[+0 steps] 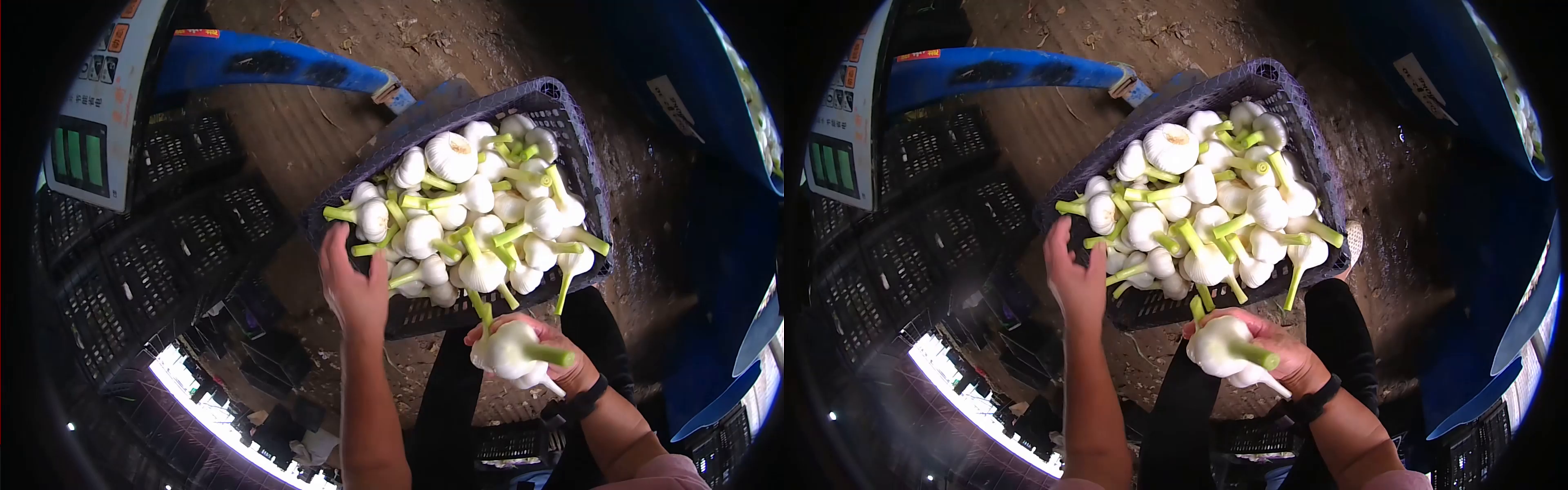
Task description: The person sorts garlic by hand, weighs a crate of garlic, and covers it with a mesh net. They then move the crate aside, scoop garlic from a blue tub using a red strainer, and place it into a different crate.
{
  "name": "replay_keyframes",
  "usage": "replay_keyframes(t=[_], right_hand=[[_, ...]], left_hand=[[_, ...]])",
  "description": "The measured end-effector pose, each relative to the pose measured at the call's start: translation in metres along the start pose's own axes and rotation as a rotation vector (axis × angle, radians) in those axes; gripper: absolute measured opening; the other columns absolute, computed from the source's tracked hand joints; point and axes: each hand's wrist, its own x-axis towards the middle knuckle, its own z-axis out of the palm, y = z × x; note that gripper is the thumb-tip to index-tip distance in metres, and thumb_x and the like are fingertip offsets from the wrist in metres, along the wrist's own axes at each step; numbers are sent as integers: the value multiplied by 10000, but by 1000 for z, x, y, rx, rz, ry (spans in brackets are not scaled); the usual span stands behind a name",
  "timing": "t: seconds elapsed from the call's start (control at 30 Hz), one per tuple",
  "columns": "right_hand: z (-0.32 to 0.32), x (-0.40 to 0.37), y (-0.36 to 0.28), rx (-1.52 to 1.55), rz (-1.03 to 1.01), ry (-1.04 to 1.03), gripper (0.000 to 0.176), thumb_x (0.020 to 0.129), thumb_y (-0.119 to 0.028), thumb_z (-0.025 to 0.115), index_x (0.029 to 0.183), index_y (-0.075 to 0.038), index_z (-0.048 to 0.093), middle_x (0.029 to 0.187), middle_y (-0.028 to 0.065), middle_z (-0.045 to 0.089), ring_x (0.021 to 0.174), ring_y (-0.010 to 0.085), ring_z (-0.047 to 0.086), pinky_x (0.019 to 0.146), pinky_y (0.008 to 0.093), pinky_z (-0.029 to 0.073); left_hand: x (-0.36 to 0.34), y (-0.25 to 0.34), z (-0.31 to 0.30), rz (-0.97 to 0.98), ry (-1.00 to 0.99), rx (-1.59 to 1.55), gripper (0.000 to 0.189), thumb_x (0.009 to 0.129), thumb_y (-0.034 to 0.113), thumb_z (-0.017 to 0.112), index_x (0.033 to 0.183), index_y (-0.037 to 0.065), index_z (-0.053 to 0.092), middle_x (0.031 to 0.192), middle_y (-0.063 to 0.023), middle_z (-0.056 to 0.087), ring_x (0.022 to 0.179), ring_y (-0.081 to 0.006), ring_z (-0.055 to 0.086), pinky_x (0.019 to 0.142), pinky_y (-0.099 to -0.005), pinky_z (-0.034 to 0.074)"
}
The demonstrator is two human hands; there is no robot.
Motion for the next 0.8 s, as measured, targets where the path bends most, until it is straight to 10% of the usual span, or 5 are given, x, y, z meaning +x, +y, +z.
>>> replay_keyframes(t=[0.23,0.37,0.47,0.57,0.8], right_hand=[[-5,3,11,-70,46,-6,629,761,-263,723,1285,-39,457,1324,168,462,1206,256,472,1032,354,356],[-3,0,10,-46,66,-4,666,747,-278,736,1301,-48,447,1349,177,438,1233,257,449,1039,358,346],[-6,-5,13,-25,58,-1,705,740,-305,744,1317,-50,430,1353,177,433,1240,260,443,1045,361,340],[-4,-5,13,-29,39,-11,704,735,-316,747,1307,-51,434,1347,181,432,1228,269,450,1037,365,350],[-8,-11,5,-93,34,-43,769,742,-378,737,1333,-20,399,1336,141,457,1227,228,451,1036,345,343]], left_hand=[[37,-26,40,-155,-215,-25,499,774,157,672,1208,19,468,1128,-162,563,966,-296,590,851,-356,466],[21,-26,30,-541,-121,-1014,443,857,140,600,1261,66,433,1093,-102,552,908,-167,580,662,-236,497],[28,-61,81,-196,-114,-483,482,864,176,581,1298,66,403,1250,-151,480,1084,-259,532,904,-348,444],[52,-26,47,-332,-362,-252,541,837,197,613,1309,52,392,1262,-165,493,1095,-313,531,970,-382,390],[25,52,44,262,-197,354,316,696,172,727,987,83,642,1031,-96,560,975,-291,527,866,-415,413]])
